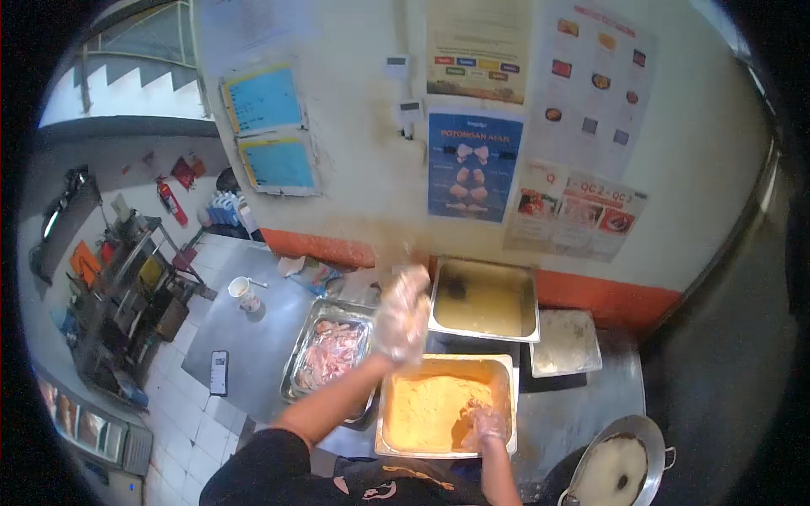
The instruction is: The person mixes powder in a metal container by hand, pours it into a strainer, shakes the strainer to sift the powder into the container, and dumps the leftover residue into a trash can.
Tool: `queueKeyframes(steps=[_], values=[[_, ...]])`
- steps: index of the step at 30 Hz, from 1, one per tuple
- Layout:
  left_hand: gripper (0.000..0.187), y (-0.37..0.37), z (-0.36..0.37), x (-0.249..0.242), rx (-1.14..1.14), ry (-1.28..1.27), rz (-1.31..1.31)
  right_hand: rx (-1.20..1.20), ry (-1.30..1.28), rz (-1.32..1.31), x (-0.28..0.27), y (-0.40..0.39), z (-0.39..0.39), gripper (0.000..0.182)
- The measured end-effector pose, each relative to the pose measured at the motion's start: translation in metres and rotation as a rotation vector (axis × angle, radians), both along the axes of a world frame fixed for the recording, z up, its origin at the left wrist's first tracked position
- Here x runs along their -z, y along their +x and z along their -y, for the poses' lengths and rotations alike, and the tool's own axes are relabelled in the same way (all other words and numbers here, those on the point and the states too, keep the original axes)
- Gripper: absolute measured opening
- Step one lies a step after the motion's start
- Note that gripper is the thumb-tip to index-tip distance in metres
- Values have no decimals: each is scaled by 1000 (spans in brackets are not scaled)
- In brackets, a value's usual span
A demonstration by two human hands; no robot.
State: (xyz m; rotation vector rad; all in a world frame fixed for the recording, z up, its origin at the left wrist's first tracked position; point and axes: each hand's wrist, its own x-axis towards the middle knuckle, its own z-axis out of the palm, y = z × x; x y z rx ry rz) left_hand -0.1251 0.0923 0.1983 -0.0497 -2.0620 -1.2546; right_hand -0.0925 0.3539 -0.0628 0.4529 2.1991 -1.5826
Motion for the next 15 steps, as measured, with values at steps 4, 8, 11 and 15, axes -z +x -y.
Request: queueKeyframes(steps=[4,8,11,15], values=[[39,-84,65,-92,-382,-285,-288,-38,106,-64,20,-6,-12,25],[30,-191,143,-172,-695,-479,-612,84,-271,-21,-30,13,-4,25],[37,-222,157,-233,-776,-360,-279,114,-322,55,-53,18,0,22],[48,-241,168,-263,-699,-310,78,132,-337,62,-49,22,-4,21]])
